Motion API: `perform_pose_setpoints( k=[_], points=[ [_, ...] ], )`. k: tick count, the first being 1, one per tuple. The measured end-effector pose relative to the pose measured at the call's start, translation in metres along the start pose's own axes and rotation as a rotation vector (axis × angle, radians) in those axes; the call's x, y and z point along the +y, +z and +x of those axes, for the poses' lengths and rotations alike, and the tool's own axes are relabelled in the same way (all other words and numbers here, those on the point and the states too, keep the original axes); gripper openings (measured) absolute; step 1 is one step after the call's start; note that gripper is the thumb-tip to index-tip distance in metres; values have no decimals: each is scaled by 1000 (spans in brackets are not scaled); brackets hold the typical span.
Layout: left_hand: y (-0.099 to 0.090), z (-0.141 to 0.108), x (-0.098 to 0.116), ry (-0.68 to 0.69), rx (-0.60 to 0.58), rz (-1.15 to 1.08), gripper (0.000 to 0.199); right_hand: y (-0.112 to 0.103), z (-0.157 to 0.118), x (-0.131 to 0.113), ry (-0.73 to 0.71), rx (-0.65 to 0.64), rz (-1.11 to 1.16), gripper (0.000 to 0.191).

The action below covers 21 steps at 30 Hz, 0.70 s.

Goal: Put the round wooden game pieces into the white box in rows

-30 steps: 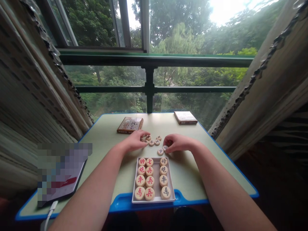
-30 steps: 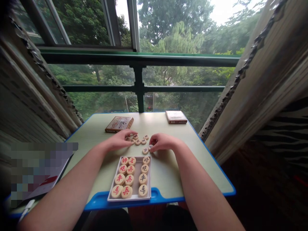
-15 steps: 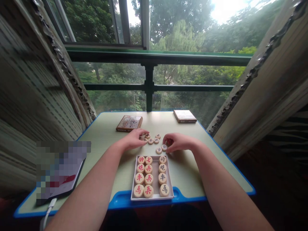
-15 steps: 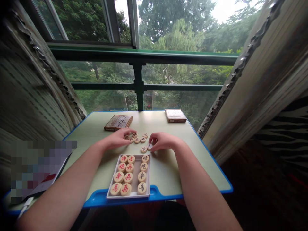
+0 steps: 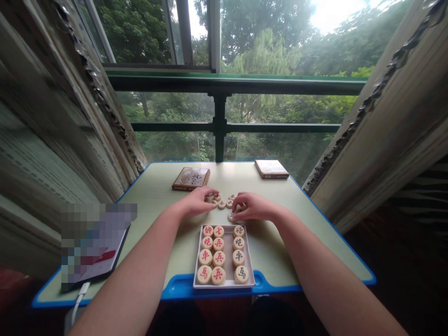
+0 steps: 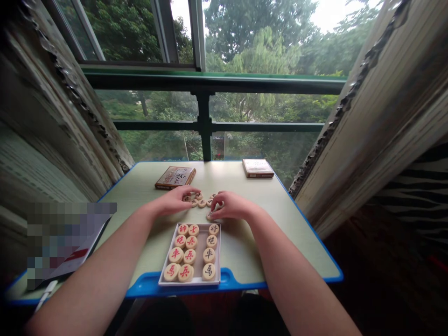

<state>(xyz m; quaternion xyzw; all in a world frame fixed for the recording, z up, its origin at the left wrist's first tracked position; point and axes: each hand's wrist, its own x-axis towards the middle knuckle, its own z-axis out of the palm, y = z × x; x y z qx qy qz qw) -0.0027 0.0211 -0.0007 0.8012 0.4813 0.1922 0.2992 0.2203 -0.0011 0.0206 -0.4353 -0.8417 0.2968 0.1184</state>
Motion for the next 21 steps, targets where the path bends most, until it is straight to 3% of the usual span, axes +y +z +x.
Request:
perform_pose_setpoints(
  k=[4, 12, 18, 21],
  points=[
    [-1, 0, 2, -8, -2, 5, 53, 0, 1, 0, 1, 59, -2, 30],
    [0, 0, -1, -28, 6, -43, 52, 4, 3, -2, -63, 27, -7, 19],
    [-3, 0, 2, -109, 66, -40, 56, 4, 8, 8, 2, 258, -44, 14],
    [-5, 1, 5, -151, 91, 5, 56, 5, 12, 16, 39, 343, -49, 22]
  ],
)
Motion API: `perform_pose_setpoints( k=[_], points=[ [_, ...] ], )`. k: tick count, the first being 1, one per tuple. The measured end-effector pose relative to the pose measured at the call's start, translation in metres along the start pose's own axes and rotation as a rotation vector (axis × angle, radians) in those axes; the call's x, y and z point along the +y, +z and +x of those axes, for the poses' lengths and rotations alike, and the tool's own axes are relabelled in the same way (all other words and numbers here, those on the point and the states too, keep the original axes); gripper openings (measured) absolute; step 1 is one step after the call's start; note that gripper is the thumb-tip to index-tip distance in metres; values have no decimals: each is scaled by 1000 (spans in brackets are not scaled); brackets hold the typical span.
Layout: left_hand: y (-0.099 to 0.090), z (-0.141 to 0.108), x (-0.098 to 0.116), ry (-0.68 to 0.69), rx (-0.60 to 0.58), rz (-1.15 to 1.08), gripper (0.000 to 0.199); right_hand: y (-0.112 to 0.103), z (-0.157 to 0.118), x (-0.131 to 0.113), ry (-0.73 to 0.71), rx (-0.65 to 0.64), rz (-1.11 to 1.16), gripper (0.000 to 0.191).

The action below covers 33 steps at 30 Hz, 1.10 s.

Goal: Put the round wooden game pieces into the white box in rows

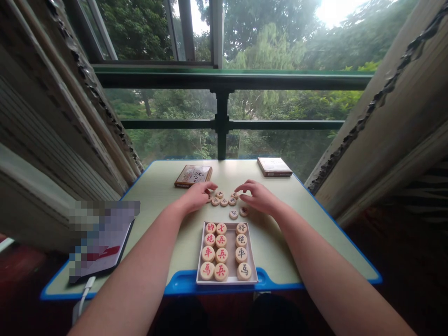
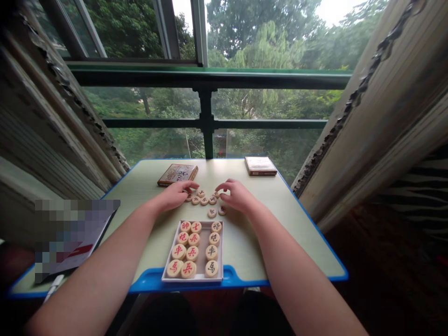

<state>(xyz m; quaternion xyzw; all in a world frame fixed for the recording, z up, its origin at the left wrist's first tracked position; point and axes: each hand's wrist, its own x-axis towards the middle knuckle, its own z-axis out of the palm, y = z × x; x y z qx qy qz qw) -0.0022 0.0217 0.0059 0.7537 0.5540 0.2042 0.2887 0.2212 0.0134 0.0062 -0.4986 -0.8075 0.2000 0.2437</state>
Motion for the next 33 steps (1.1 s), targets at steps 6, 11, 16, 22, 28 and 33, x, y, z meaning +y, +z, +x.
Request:
perform_pose_setpoints(
  k=[6, 11, 16, 22, 28, 33],
  points=[
    [2, 0, 0, 46, 30, 34, 48, 6, 6, 11, 20, -8, -16, 17],
    [8, -2, 2, 273, 36, 78, 24, 4, 6, 11, 10, -14, -32, 11],
    [12, -2, 5, 311, 5, 157, 20, -3, 3, 4, -2, -74, -59, 13],
    [6, -7, 7, 279, -60, 154, 21, -7, -1, -3, -4, -111, -51, 10],
    [-5, -12, 10, 235, -135, 46, 27, -7, -3, -2, 14, -184, 2, 21],
    [-5, -3, 3, 212, 12, 65, 27, 3, 0, -3, -86, -130, -14, 24]
  ],
)
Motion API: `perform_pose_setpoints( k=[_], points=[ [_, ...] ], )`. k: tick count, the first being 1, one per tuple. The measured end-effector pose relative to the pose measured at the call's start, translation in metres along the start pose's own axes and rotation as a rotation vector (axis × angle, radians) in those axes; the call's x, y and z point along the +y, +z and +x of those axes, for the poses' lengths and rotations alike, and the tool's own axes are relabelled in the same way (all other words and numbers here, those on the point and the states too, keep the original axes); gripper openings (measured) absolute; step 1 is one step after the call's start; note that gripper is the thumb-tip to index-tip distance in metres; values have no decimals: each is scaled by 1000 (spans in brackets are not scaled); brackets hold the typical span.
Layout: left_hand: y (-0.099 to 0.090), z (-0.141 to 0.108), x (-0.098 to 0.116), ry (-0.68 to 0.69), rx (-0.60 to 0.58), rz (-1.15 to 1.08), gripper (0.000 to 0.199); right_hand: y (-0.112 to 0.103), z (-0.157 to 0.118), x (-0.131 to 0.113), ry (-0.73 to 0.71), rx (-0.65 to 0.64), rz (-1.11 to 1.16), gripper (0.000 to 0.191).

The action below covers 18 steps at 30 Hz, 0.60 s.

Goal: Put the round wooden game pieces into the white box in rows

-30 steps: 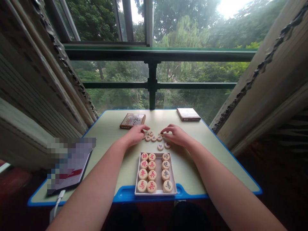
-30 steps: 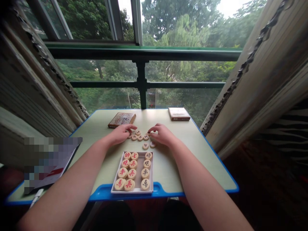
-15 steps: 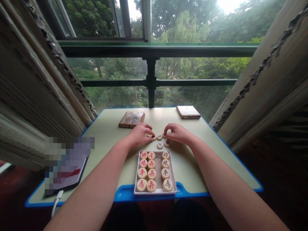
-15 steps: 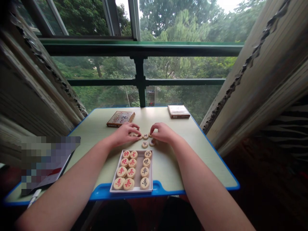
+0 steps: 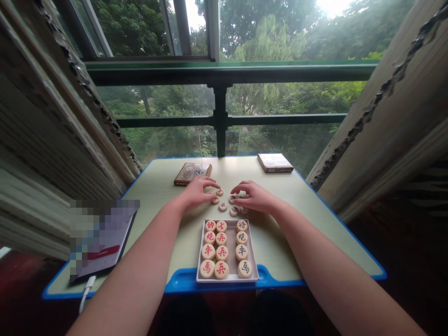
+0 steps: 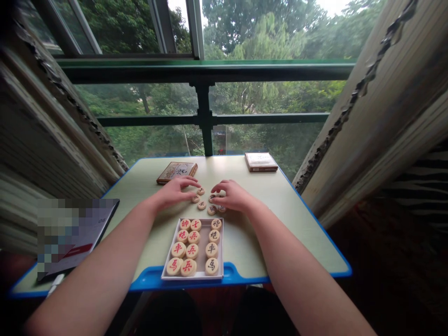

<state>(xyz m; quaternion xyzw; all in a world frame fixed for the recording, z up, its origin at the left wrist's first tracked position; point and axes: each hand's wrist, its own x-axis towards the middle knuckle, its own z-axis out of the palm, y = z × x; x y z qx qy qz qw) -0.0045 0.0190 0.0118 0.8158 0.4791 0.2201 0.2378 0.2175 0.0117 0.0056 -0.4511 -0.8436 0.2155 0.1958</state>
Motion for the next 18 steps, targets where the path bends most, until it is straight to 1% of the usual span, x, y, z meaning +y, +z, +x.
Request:
perform_pose_setpoints(
  k=[2, 5, 9, 11, 13, 16, 18],
  points=[
    [3, 2, -5, 1, 45, 77, 27, 4, 2, 0, -11, 9, -34, 22],
    [8, 4, -11, 12, 70, 137, 27, 7, 4, -1, -23, 29, -52, 19],
    [9, 6, -13, 39, 76, 199, 28, 9, 5, -2, -41, 40, -47, 30],
    [5, 6, -14, 9, 95, 171, 36, 10, 5, -3, -24, 67, -35, 33],
    [0, 4, -14, -54, 101, 139, 38, 10, 5, -4, -13, 84, -29, 28],
    [-6, -1, -11, -140, 33, 128, 31, 10, 5, -6, -31, 70, -43, 18],
    [-9, -4, -8, -151, -44, 118, 31, 10, 5, -7, -43, 66, -47, 16]
  ],
)
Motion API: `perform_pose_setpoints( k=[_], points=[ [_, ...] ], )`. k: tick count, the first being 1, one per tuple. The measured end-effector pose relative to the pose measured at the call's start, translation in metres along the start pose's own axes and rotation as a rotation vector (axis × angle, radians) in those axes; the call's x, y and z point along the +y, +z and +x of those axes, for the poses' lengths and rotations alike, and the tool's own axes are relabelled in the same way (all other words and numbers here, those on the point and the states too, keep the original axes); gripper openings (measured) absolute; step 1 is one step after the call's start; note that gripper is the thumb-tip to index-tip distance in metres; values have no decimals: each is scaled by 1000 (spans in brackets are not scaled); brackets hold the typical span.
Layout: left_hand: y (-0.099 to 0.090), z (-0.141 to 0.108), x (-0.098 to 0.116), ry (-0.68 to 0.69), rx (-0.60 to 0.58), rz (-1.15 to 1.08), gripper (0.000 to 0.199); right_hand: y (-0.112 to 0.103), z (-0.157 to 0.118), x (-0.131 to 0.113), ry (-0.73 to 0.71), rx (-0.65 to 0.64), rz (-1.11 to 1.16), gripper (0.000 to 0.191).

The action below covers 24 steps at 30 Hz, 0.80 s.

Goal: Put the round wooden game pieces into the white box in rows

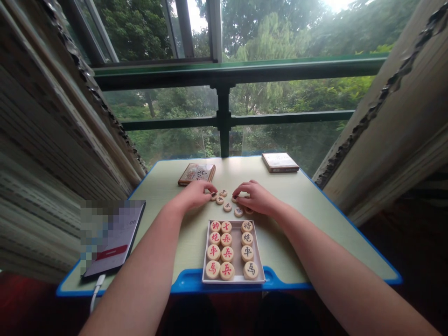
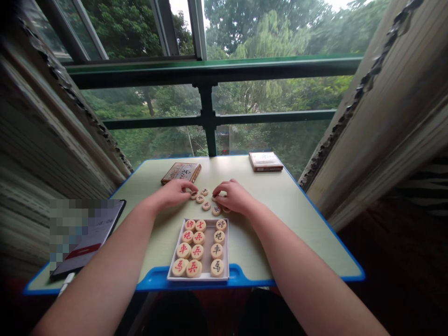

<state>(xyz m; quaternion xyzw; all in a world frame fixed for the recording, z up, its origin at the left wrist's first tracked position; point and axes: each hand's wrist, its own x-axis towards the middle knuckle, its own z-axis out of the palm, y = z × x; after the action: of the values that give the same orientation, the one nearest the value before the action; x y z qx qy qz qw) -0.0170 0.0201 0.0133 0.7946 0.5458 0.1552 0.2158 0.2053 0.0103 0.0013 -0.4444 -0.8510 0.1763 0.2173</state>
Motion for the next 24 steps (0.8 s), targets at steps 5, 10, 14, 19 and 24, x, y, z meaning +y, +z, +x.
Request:
perform_pose_setpoints(
  k=[5, 10, 14, 19, 24],
  points=[
    [-1, -3, 3, 45, -68, 25, 35, 0, 0, -1, 13, 5, 1, 19],
    [-3, -3, -4, 23, -88, -16, 45, 0, 0, 0, -8, 28, -2, 19],
    [-3, -3, -6, 10, -98, -52, 53, -1, -1, 1, 0, 55, -1, 19],
    [0, -2, 2, 73, -64, 17, 42, -1, -1, 0, -7, 96, 6, 17],
    [1, -1, 5, 125, -12, 17, 29, -2, -2, 2, -1, 128, 9, 16]
  ],
)
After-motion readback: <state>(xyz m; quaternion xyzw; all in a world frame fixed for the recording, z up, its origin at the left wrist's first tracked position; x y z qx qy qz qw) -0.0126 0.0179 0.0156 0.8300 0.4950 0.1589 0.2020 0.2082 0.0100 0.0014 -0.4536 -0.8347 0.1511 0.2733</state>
